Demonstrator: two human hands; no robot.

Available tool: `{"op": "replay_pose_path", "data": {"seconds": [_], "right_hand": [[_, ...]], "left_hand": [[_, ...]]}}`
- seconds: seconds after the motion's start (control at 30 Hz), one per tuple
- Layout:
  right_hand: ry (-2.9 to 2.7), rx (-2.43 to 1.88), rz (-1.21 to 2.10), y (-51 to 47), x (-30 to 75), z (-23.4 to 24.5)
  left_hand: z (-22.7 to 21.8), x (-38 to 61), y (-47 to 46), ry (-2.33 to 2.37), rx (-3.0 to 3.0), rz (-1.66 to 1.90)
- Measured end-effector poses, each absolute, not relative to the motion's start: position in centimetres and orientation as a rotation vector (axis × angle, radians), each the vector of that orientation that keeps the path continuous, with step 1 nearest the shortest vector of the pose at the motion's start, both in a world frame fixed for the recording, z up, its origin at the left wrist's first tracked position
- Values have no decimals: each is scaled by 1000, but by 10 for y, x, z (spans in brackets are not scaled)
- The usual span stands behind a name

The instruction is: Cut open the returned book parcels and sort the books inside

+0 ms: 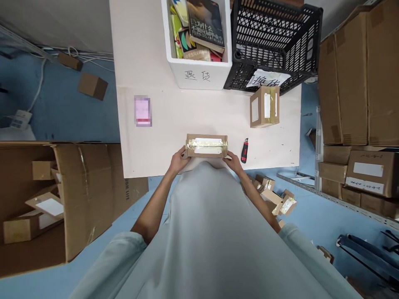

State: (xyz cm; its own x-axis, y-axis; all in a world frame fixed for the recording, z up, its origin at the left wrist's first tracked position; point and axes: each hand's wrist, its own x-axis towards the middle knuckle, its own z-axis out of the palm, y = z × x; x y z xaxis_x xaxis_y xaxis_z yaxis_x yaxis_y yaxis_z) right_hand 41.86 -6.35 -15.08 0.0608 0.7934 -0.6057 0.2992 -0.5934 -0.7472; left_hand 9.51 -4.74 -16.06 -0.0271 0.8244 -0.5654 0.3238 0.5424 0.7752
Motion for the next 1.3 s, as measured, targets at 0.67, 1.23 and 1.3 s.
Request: {"op": "replay_pose_path", "data": {"seconds": [0.67,1.23,1.3], "right_hand": [[-1027,-2067,1527,-53,425,-155],[-1155,-1862,1369,-35,430,-103],[-1156,-1849,1339,-28,431,-95]], "left_hand": [[-177,89,-62,1702,731,535],[-125,83,-48,1674,1044,768],[-117,83,-42,1683,1066,790]]}}
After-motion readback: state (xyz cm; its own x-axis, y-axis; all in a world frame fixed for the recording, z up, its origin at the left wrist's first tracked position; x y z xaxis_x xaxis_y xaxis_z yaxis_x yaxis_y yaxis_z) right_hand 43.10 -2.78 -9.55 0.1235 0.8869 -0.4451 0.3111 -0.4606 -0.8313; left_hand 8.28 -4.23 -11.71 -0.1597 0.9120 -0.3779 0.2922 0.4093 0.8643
